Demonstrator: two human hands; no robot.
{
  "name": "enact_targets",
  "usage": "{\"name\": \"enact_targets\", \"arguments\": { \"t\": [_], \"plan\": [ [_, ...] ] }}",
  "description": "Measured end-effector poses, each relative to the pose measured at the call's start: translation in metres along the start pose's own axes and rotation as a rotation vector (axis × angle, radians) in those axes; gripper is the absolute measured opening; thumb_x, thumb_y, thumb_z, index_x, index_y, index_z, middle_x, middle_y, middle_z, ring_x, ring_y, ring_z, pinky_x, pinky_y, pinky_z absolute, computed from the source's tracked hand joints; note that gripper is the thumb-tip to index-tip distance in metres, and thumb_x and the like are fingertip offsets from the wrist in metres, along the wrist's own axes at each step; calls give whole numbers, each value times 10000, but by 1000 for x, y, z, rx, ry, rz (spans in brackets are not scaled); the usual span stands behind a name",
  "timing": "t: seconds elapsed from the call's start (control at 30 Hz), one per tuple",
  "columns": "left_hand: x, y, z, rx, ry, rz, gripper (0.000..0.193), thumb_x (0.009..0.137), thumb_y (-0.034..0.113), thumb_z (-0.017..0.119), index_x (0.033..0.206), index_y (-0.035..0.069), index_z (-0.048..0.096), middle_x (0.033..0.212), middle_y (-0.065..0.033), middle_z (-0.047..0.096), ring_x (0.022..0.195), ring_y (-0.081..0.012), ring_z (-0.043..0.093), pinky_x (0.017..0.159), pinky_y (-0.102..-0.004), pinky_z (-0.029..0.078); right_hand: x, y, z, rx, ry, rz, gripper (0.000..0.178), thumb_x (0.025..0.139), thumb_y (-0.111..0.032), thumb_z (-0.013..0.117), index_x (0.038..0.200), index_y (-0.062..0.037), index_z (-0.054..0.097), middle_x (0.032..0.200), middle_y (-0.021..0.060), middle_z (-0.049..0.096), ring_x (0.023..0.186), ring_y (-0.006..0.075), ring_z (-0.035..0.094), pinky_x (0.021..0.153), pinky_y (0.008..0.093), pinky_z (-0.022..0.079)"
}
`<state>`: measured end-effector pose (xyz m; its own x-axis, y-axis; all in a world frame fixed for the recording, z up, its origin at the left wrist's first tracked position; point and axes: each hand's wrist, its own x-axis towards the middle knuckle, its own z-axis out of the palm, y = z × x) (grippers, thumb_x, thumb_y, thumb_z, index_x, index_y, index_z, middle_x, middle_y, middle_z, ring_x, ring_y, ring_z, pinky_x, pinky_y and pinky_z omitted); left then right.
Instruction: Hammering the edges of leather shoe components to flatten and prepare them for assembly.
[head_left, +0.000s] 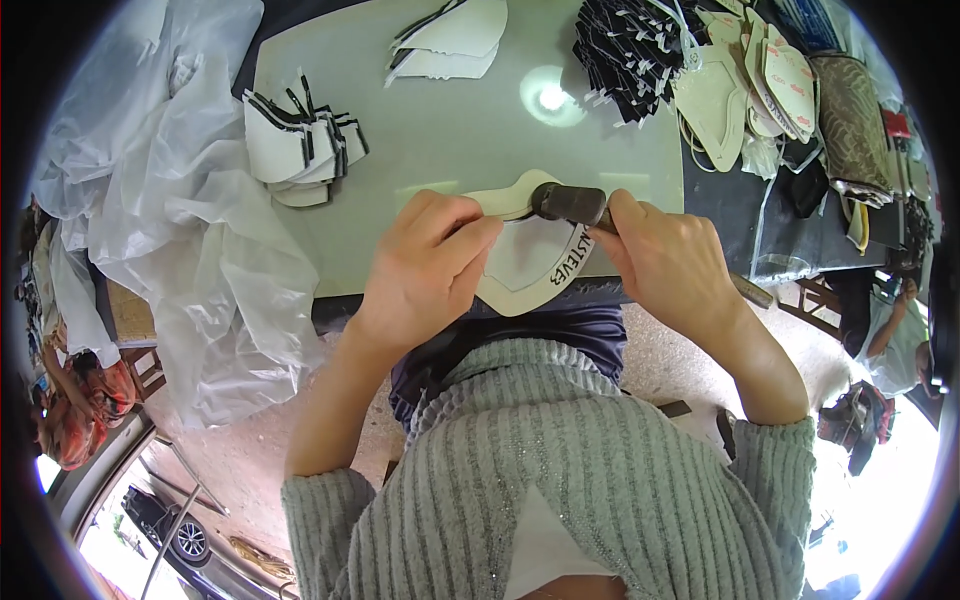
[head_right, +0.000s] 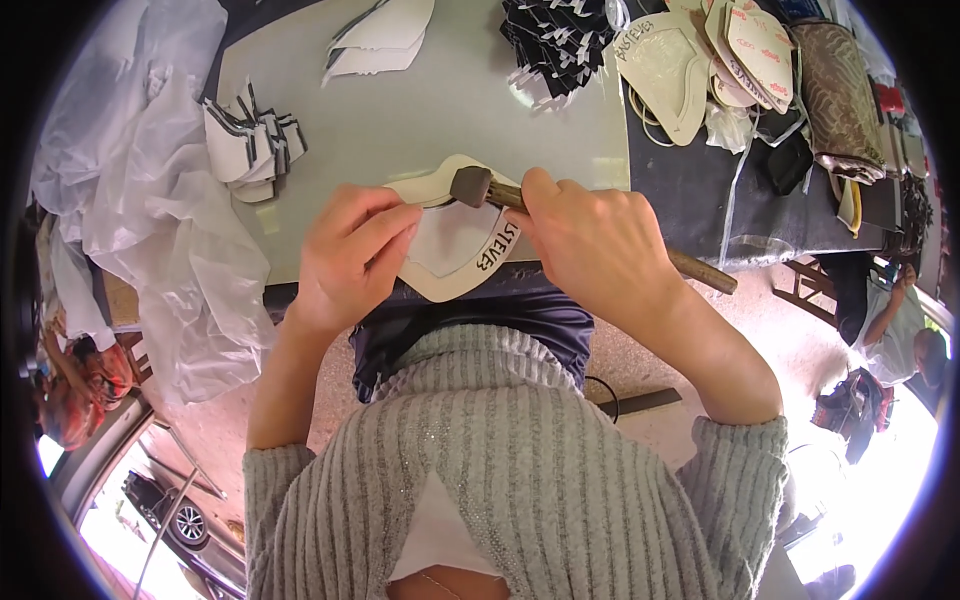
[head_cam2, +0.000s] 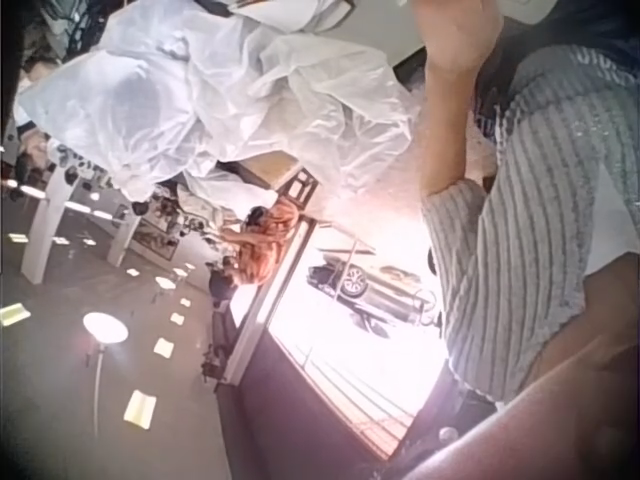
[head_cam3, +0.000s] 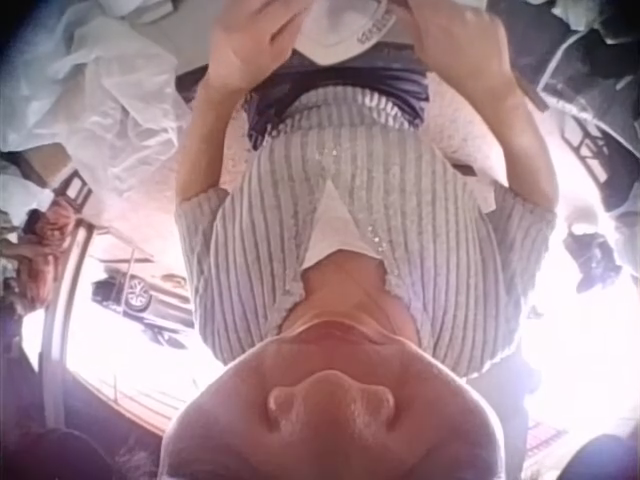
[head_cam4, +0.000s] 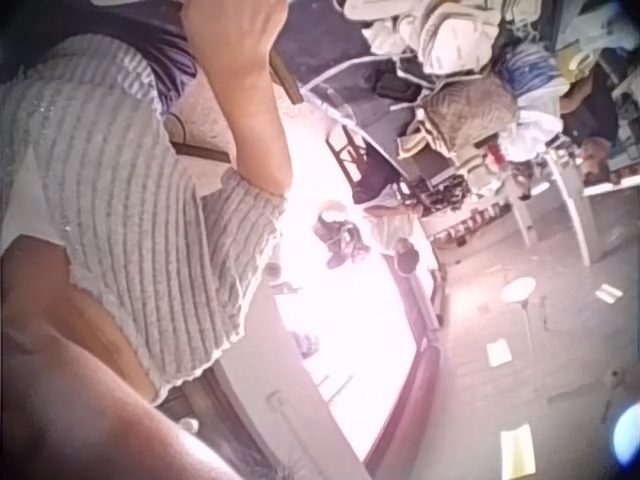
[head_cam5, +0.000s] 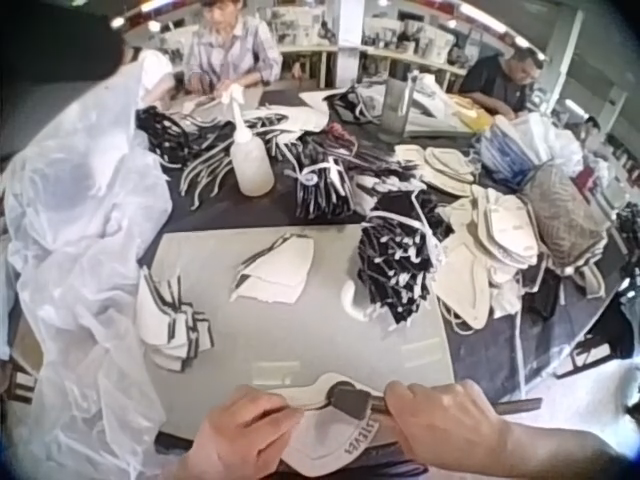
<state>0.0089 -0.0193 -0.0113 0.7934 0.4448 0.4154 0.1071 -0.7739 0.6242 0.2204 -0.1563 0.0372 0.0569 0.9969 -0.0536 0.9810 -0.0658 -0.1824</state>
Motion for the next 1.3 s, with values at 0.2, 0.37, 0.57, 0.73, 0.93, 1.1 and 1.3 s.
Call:
{"name": "enact_targets", "arguments": {
  "t": [0.2,0.37,0.57,0.73,0.93,1.1,1.3],
  "plan": [
    [0,-1,-3,56,-66,84,245,714,-38,703,950,25,678,921,-73,602,822,-270,594,699,-364,515,-1,0,0,53,35,3,301,954,-294,630,836,-55,491,568,76,549,470,287,589,425,383,454],
    [1,2,-2,-26,-55,-30,285,679,-38,703,955,33,687,920,-66,598,828,-270,594,707,-366,522,-1,-1,-2,38,7,11,292,961,-295,617,848,-55,496,578,81,556,478,292,591,434,385,459],
    [0,1,-3,57,-86,69,294,678,-44,692,962,31,691,927,-60,595,841,-270,590,709,-368,520,1,-1,-7,94,1,-5,297,962,-296,612,856,-46,492,597,81,563,493,296,596,440,386,461],
    [3,0,-1,55,-72,104,289,676,-38,690,958,27,689,936,-67,597,858,-273,591,724,-372,520,0,-12,-12,242,194,-82,277,958,-264,624,861,-44,486,619,84,567,495,293,599,440,391,461],
    [1,1,0,39,-49,89,301,673,-47,685,964,29,691,921,-68,595,848,-274,588,733,-366,515,3,-12,-13,212,121,-63,300,953,-287,625,852,-36,494,600,77,585,485,287,611,430,382,475],
    [-3,4,8,65,8,40,297,679,-40,687,967,31,692,899,-65,597,828,-274,580,707,-377,501,1,-15,-8,112,-3,-17,287,949,-273,635,853,-41,496,588,83,573,476,289,604,425,384,467],
    [-4,17,18,111,148,-142,212,770,-47,693,968,25,713,887,-86,622,788,-277,585,667,-369,488,2,-12,1,79,-1,31,276,947,-273,636,877,-35,518,588,88,577,490,293,615,436,388,475]
  ]
}}
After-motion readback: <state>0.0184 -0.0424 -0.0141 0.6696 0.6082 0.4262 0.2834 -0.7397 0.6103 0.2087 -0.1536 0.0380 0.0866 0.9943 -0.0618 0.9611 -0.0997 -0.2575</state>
